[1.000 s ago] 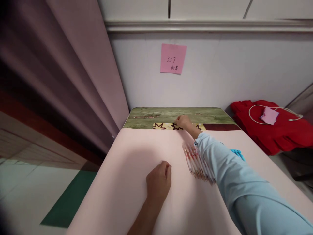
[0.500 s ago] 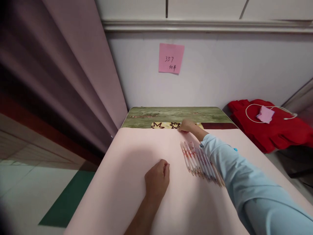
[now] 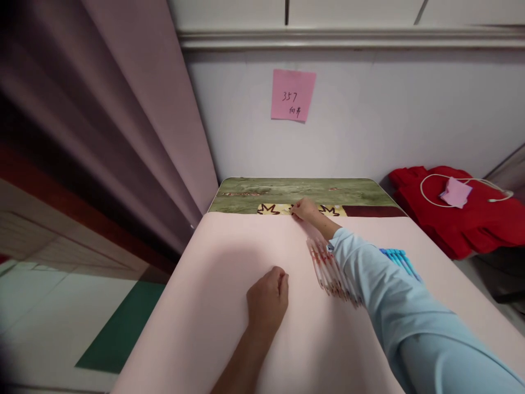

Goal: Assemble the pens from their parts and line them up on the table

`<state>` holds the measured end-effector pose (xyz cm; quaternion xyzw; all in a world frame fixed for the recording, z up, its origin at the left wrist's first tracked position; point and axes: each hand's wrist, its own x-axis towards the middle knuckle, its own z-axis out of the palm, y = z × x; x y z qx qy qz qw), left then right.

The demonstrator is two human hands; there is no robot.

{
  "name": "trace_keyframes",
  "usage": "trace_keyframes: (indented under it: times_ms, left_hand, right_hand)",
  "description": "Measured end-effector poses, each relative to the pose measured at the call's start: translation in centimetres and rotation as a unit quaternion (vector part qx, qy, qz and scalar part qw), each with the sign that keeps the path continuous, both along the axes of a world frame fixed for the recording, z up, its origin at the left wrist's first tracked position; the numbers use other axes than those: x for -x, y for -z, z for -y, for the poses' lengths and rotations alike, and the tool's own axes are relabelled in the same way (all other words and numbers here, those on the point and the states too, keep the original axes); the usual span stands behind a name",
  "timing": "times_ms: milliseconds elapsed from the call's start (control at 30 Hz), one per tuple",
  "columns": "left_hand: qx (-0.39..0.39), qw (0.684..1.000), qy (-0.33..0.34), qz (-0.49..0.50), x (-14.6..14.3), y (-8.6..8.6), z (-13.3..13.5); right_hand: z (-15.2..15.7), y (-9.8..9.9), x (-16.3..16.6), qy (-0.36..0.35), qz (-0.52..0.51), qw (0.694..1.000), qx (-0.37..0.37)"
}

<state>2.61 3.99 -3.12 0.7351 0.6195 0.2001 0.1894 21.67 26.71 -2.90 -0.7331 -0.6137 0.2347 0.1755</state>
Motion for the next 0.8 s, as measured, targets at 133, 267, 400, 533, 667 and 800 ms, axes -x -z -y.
trace_keyframes:
  times_ms: [133,267,400,533,667,800]
  left_hand:
    - [-0.005,1.000,0.002,0.004,1.3,-0.3,-0.8]
    - [-0.015,1.000,0.000,0.000,1.4,-0.8,-0.3]
    - [-0.012,1.000,-0.005,-0.009,-0.3,-1.9,2.1]
    - [0.004,1.000,-0.001,-0.022,-2.0,-3.6,5.1]
    - [-0.002,1.000,0.001,-0.030,-3.9,-5.4,9.0]
    - [-0.050,0.998,0.009,-0.023,-6.1,-7.2,13.8]
  right_hand:
    - [0.6,-1.4,0.0,0.032,-0.038,0.999,-0.019]
    - [5.4,-4.5,-1.0,0.052,-0.076,0.994,-0.049]
    - [16.7,-7.4,-3.5,0.018,-0.170,0.979,-0.115]
    - [30.4,-7.8,-5.0,-0.016,-0.202,0.977,-0.062]
    - [42.2,-6.8,-5.3,-0.015,-0.272,0.962,0.004]
    - [51.1,-7.0,-5.8,-0.007,-0.266,0.963,-0.030]
